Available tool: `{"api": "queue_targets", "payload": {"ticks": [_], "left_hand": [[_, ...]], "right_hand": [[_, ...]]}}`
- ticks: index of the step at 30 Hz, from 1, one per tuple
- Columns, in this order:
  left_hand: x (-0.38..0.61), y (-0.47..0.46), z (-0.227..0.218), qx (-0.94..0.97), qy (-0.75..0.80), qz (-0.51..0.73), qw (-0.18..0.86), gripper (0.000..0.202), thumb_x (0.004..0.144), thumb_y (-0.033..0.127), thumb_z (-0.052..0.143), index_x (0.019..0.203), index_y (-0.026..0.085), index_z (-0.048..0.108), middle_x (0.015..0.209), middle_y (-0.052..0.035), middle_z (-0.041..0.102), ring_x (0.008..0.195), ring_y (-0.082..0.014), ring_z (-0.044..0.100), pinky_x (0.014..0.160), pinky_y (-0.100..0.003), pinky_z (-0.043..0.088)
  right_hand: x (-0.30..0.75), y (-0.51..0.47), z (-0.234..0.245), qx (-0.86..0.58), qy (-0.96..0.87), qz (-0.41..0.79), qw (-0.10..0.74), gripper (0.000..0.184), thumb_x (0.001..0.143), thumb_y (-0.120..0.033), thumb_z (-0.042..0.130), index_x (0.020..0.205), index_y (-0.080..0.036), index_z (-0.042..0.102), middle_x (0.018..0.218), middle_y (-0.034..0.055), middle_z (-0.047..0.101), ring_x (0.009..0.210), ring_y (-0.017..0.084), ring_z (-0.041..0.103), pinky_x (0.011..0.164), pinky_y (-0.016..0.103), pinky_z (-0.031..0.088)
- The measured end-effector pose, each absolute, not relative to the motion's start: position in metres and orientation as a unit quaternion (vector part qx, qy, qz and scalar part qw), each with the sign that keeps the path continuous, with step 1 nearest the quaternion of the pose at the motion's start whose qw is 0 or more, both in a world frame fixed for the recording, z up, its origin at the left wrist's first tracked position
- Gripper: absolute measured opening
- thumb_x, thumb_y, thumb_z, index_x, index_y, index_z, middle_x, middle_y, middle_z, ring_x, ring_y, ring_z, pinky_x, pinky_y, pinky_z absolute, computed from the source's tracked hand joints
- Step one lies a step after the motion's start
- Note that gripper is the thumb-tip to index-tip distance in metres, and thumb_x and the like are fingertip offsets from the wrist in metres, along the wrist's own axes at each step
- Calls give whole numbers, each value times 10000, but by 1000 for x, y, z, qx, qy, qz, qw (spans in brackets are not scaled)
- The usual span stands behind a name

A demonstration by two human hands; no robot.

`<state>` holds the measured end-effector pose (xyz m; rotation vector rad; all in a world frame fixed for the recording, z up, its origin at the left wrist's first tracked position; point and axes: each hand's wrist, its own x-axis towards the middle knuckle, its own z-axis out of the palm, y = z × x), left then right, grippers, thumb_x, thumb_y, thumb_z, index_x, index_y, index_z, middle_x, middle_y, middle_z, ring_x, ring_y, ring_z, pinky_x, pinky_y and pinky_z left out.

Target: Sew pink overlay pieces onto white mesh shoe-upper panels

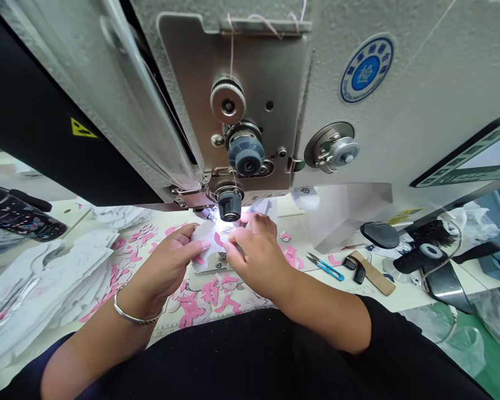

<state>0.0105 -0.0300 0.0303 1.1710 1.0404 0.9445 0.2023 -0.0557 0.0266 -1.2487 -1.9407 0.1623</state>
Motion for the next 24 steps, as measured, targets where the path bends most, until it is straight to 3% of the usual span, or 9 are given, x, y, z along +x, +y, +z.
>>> {"api": "queue_targets", "payload": {"ticks": [13, 24], "left_hand": [[11, -31, 26, 546, 453, 403, 579, 252, 786, 365, 715, 941, 174, 656, 830, -20, 627, 727, -144, 547, 617, -229, 448], [15, -29, 24, 532, 442, 413, 593, 274, 781, 361, 747, 953, 162, 670, 807, -17, 625, 694, -118, 532, 590, -193, 422]], "right_hand": [[195, -53, 27, -523, -765, 62, 371, 154, 868, -236, 571, 718, -196, 568, 1205, 104, 530, 1187, 290, 456, 1004, 486, 400], [195, -51, 28, -520, -762, 52, 381, 161, 820, -200, 609, 671, -193, 549, 1152, 95, 558, 1160, 279, 470, 989, 461, 405]]}}
